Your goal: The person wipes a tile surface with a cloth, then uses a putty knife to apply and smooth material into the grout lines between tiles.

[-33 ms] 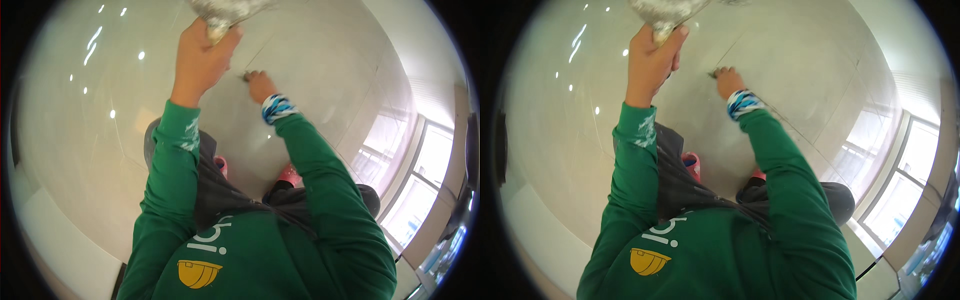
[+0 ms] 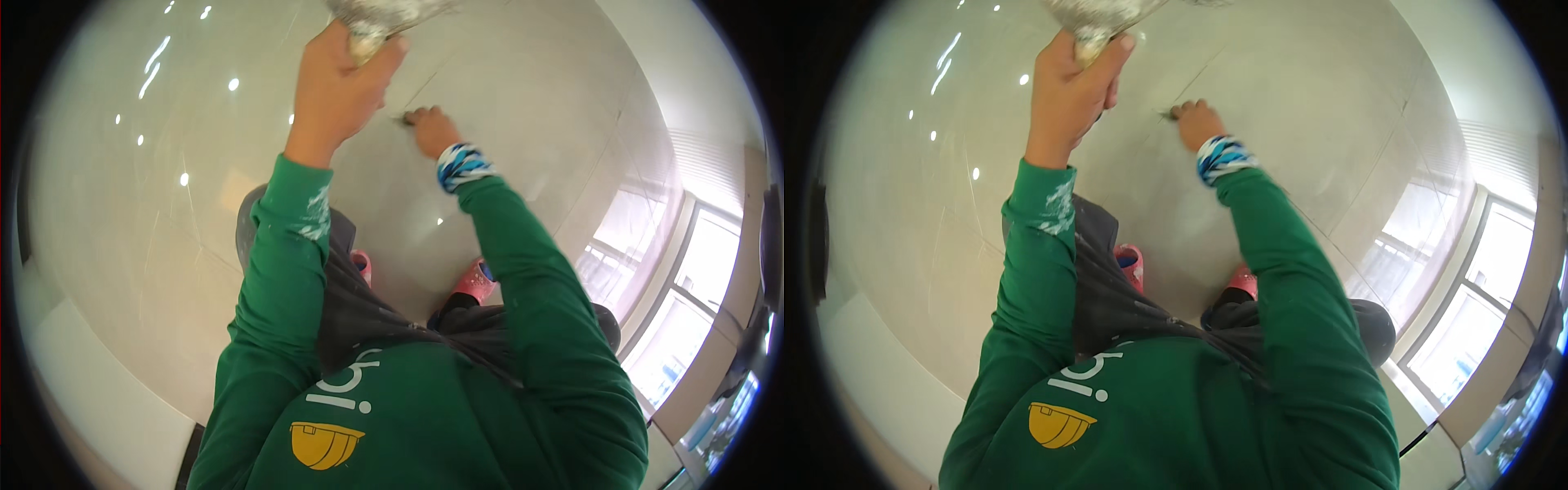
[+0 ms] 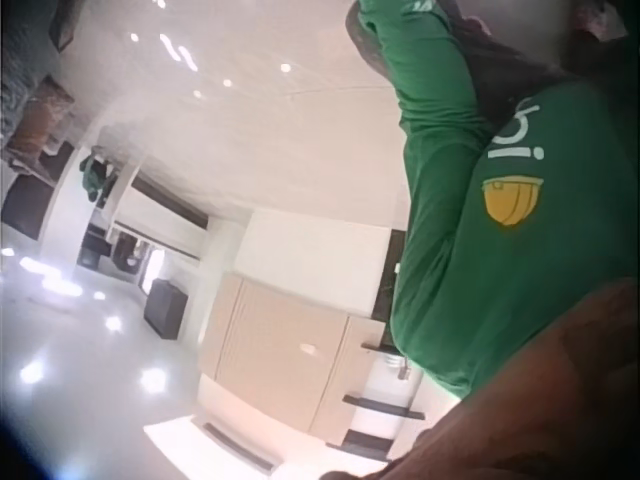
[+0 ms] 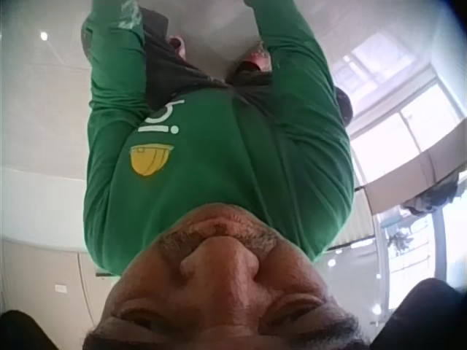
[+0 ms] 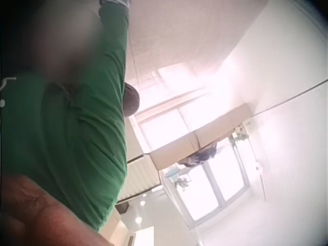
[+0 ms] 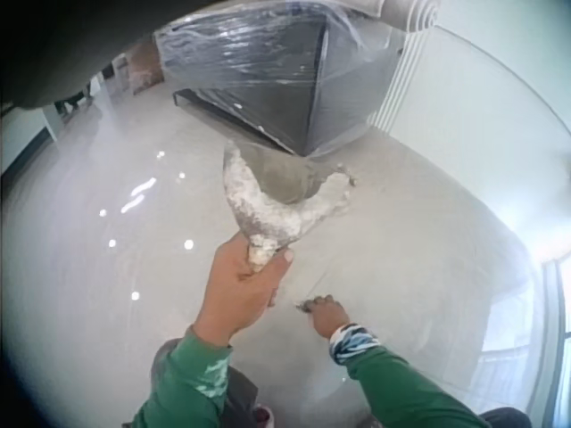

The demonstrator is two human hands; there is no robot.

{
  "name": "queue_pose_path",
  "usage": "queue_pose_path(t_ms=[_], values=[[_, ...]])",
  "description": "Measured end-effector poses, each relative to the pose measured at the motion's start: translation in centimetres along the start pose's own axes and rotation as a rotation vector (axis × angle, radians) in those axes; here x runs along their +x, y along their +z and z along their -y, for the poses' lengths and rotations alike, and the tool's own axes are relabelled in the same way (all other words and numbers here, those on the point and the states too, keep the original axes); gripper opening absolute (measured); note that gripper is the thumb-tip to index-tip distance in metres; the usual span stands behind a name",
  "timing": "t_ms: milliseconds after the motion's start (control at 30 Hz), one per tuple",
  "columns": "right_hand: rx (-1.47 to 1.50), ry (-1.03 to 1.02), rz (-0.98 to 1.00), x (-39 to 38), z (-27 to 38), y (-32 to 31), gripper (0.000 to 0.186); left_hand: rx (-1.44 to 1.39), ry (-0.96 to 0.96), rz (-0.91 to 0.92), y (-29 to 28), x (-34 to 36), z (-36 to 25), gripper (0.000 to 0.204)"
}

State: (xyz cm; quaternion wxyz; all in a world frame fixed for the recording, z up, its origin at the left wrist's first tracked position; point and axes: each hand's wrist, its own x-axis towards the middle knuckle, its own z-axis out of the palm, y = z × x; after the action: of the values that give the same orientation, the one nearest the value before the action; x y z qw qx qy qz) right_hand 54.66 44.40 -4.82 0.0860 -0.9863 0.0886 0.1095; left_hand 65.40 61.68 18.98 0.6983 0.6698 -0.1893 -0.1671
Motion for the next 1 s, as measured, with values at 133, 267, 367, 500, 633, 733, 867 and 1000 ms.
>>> queue_pose_path(t_ms=[133,267,367,500,633,733,867,1000], values=[[-0.074,-0.271,0.0,3.9,-3.7,-1.9,0.036,0.02,0.034,0.082,0.2,0.2,-0.3,0.025],[-0.252,-0.412,0.117,4.7,-4.2,-2.2,0.035,-0.005,0.061,0.077,0.5,0.5,-0.8,0.024],[-0.301,-0.401,0.059,1.5,-5.5,-1.5,0.032,0.099,0.05,0.046,0.6,0.7,-0.9,0.023],[-0.217,-0.375,0.082,-5.7,-10.4,-0.5,0.03,0.139,0.054,0.034,0.4,0.7,-1.0,0.022],[-0.28,-0.338,0.018,-11.5,-12.8,-0.4,0.03,0.155,-0.029,-0.003,0.7,0.5,-1.1,0.021],[-0.193,-0.291,0.062,-9.7,-11.3,-1.2,0.029,0.12,-0.012,0.032,1.5,0.4,-1.2,0.021],[-0.125,-0.36,-0.155,-1.6,-6.6,-1.6,0.029,0.099,0.032,0.079,2.4,0.3,-1.2,0.023],[-0.196,-0.376,-0.087,3.5,-4.1,-1.4,0.03,0.127,0.098,0.059,2.3,0.0,-1.2,0.026]])
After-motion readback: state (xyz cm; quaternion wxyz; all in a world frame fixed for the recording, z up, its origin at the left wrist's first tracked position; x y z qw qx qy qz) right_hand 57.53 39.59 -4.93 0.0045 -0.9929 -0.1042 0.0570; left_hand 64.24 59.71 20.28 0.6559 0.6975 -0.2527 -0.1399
